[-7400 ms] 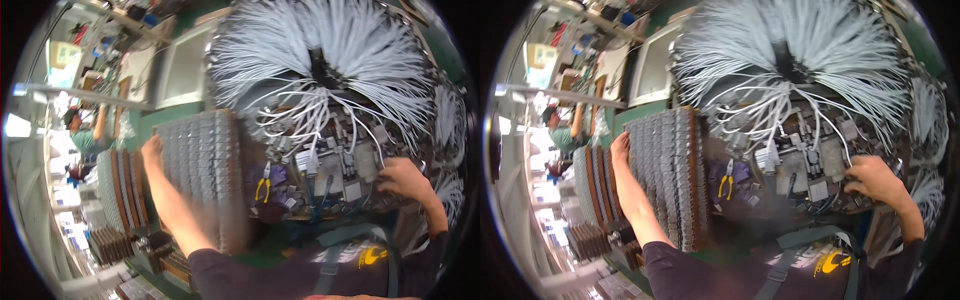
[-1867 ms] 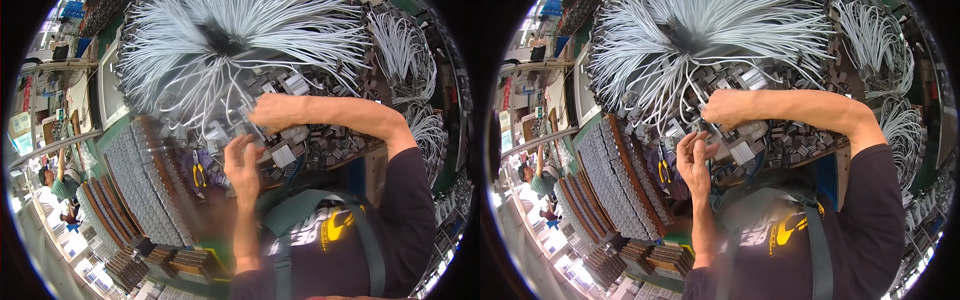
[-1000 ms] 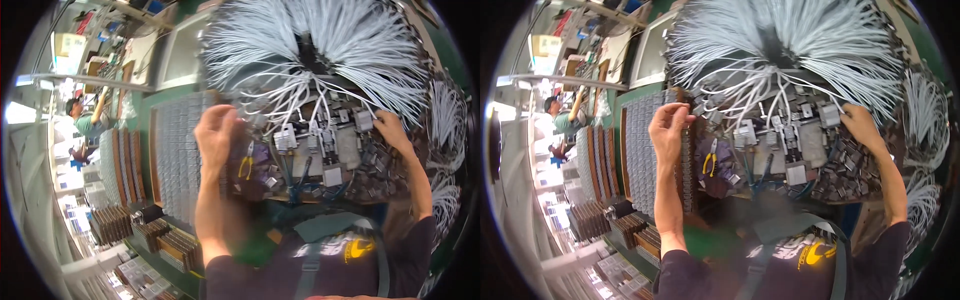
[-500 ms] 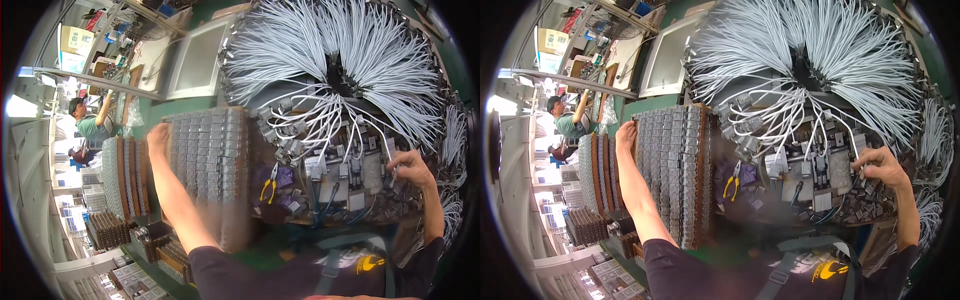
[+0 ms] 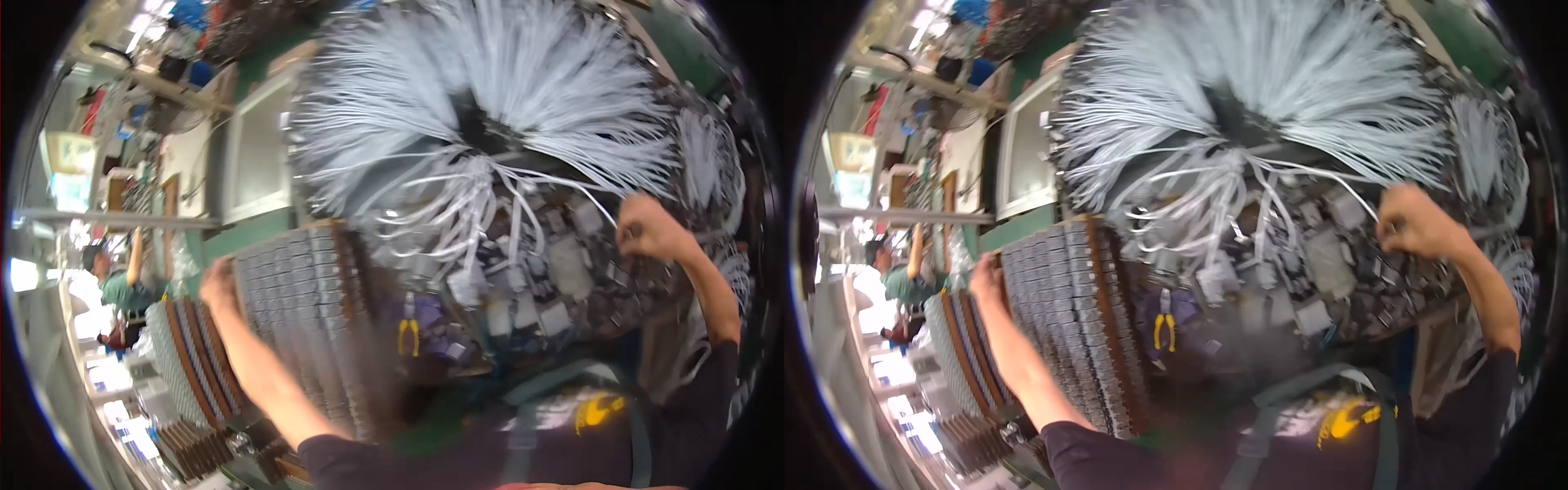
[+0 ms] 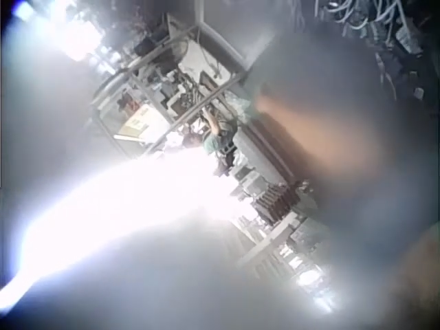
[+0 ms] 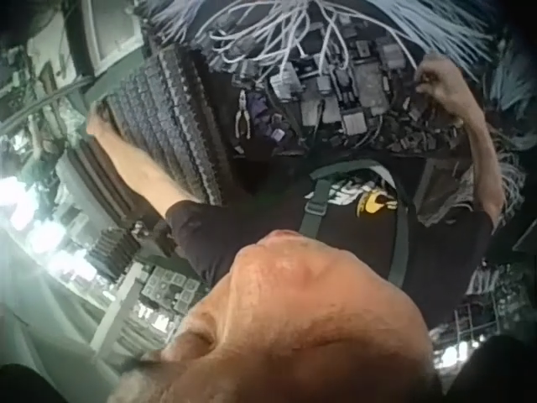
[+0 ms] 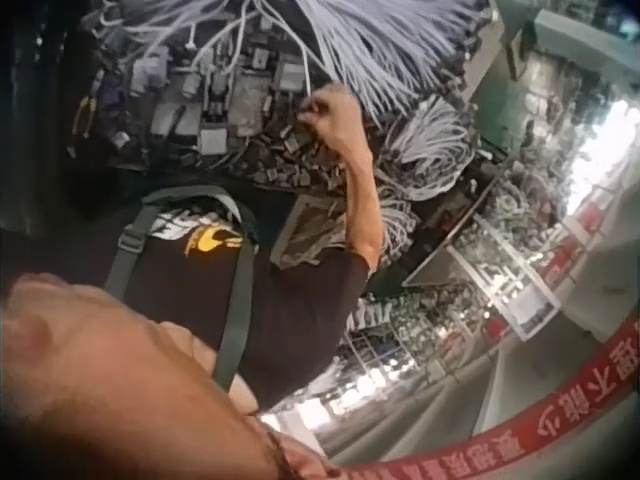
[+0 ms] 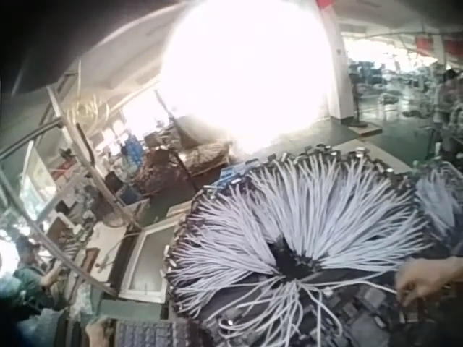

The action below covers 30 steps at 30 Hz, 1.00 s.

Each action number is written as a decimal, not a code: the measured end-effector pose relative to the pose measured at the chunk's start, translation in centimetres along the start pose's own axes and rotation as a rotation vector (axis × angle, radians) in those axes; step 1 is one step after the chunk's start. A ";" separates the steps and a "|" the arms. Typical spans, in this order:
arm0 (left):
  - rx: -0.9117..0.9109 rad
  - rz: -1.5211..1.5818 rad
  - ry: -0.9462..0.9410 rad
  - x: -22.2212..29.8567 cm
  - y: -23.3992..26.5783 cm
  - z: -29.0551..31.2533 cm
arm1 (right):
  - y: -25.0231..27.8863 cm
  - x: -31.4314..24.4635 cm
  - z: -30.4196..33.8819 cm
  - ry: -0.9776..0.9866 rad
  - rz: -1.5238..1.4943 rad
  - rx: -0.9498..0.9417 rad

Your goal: The person assembles wire harnesses by manually inserting multiple wires into electronic connectors at a workstation.

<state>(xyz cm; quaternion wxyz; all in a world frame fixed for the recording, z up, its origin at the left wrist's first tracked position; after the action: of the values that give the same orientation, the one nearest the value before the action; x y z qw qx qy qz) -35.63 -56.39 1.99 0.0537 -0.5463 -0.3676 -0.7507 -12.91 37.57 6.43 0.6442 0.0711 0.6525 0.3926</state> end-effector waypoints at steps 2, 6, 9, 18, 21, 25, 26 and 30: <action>-0.041 0.141 -0.132 3.5 -1.1 1.3 | 0.8 0.6 0.9 -0.143 -0.107 -0.031; -0.262 0.384 -0.391 14.5 -8.2 12.1 | -0.7 -1.5 -0.3 0.003 -0.046 -0.090; -0.354 0.233 -0.437 21.2 -17.4 29.3 | -1.8 -5.3 -0.3 0.248 0.004 0.146; -1.028 -0.205 -0.717 17.6 -39.4 59.5 | -1.8 -3.5 1.0 0.209 -0.279 0.040; -1.095 -0.202 -0.725 17.4 -41.9 60.8 | -2.7 -2.1 -0.2 0.029 -0.425 -0.205; -1.323 -0.138 -0.536 16.8 -43.6 60.9 | -4.4 1.5 -1.1 -0.018 -0.620 -0.435; -1.361 -0.049 -0.491 16.8 -43.7 60.8 | -5.1 2.5 -1.3 -0.038 -0.717 -0.511; -1.313 0.189 -0.346 18.6 -41.7 57.8 | -8.0 4.4 -3.3 -0.111 -0.817 -0.754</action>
<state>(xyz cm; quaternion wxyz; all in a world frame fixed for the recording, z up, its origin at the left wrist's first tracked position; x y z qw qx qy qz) -18.05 15.06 5.10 -0.2830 -0.6072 0.2097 -0.7122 -13.23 33.39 -2.33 0.7584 -0.4024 0.4065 0.3126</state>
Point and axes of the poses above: each hand's wrist, its own z-axis away from the middle knuckle, its own y-axis out of the back of the hand, x = y × z, the point moved 7 cm from there along -z, towards the middle knuckle, and after that the axes turned 12 degrees about -z, right-handed, at the moved point
